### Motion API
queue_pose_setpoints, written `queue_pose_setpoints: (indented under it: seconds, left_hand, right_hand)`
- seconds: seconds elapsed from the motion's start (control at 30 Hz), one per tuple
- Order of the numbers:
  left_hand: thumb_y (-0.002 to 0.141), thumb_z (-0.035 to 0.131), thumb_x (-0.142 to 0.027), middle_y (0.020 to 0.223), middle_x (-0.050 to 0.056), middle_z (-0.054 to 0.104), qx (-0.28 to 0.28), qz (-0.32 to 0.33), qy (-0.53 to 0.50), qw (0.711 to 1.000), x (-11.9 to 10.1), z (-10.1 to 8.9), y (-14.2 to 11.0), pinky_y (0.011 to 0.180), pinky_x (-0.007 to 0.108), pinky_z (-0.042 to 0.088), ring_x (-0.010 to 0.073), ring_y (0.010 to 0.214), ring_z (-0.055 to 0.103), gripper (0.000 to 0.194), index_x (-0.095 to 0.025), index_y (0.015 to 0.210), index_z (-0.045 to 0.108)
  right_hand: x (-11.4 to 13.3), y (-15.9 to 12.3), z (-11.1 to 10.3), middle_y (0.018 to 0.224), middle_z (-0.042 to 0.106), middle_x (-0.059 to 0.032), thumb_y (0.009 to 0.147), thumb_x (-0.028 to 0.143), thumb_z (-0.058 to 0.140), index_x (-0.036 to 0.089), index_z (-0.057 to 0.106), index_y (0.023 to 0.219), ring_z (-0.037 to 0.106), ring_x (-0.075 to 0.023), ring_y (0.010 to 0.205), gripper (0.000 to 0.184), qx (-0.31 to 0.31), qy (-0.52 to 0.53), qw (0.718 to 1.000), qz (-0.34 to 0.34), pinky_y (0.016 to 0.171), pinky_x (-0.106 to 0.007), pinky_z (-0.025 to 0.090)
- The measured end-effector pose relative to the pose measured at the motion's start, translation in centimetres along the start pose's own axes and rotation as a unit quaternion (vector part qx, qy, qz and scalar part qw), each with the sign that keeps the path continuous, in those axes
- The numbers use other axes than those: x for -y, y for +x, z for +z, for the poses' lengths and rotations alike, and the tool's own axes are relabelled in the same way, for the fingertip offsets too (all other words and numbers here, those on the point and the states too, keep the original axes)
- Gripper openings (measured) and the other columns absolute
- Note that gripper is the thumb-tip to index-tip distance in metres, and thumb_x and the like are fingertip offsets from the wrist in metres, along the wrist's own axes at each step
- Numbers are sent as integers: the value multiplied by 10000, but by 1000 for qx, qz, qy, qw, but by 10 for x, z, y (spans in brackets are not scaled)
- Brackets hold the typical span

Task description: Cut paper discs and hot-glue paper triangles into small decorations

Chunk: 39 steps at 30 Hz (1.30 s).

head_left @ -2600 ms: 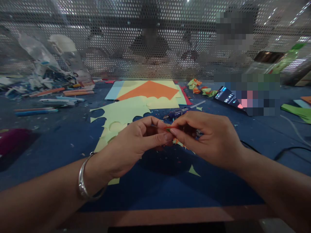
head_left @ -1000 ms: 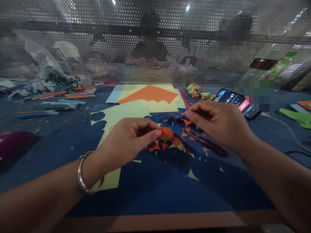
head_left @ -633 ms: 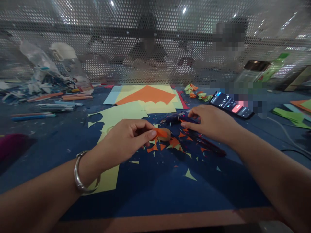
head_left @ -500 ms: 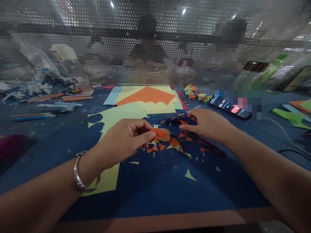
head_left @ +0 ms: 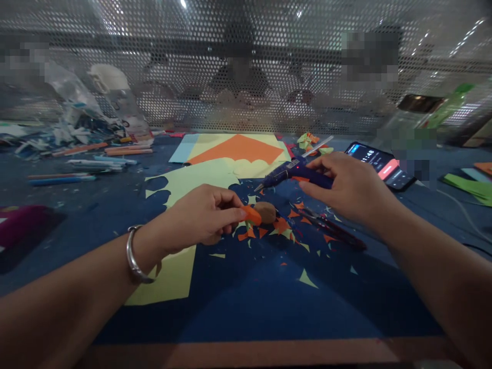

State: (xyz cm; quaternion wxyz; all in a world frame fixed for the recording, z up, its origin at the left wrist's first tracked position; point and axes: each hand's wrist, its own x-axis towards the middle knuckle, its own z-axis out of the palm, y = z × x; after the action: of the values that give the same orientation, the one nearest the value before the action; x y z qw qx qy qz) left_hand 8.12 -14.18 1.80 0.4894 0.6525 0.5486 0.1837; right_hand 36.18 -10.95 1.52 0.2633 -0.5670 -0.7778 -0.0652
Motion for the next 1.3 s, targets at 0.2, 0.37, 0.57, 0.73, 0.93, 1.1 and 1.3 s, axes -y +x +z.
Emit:
queue_pose_setpoints:
  seconds: [0.2, 0.37, 0.57, 0.73, 0.93, 1.1, 1.3]
  left_hand:
    - [859, 652, -378, 606, -11, 573, -8, -6, 0, 1000, 1, 0, 2, 465, 203, 379, 94, 507, 515, 216, -181, 775, 628]
    - [851, 662, -372, 608, -8, 577, -17, 6, 7, 1000, 2, 0, 5, 475, 204, 386, 100, 526, 530, 203, -186, 787, 614]
    - [846, 649, -345, 579, -13, 571, -12, 10, 8, 1000, 4, -2, 7, 448, 219, 382, 96, 466, 501, 174, -185, 791, 607]
    - [846, 638, -311, 585, -14, 576, -26, 6, 16, 1000, 5, -2, 9, 460, 212, 402, 92, 476, 508, 140, -185, 793, 607]
    - [851, 631, -322, 528, -29, 529, -9, -2, -4, 1000, 10, -1, 10, 412, 210, 379, 88, 414, 462, 141, -187, 815, 615]
    - [855, 635, -324, 543, -22, 549, -18, -3, -3, 1000, 6, 0, 9, 410, 196, 368, 80, 426, 456, 145, -182, 829, 626]
    - [854, 639, -309, 535, -24, 549, -22, -4, 13, 1000, 3, -1, 8, 415, 197, 357, 77, 426, 458, 137, -179, 816, 621]
  right_hand:
    - [7, -4, -9, 943, 683, -80, 795, 357, 714, 189, 669, 1005, 636, -254, 817, 272, -23, 11, 998, -55, 715, -386, 470]
    - [14, -6, -13, 945, 664, -81, 814, 317, 704, 201, 667, 1013, 639, -274, 868, 233, -22, 9, 994, -103, 738, -399, 460]
    - [17, -8, -17, 971, 656, -95, 847, 308, 688, 201, 655, 1041, 639, -290, 903, 223, -25, 8, 991, -132, 756, -411, 466]
    - [17, -9, -18, 991, 653, -94, 862, 323, 679, 211, 647, 1061, 640, -290, 924, 231, -26, 0, 989, -142, 777, -417, 480]
    - [19, -10, -18, 993, 647, -90, 871, 318, 659, 225, 639, 1077, 639, -297, 935, 227, -30, -6, 987, -156, 796, -435, 490]
    - [20, -11, -19, 1023, 650, -104, 870, 306, 662, 215, 635, 1084, 638, -299, 966, 234, -22, -3, 986, -164, 813, -434, 496]
    - [22, -12, -19, 1012, 658, -116, 877, 282, 652, 189, 639, 1081, 642, -302, 960, 225, -23, 0, 984, -178, 820, -438, 499]
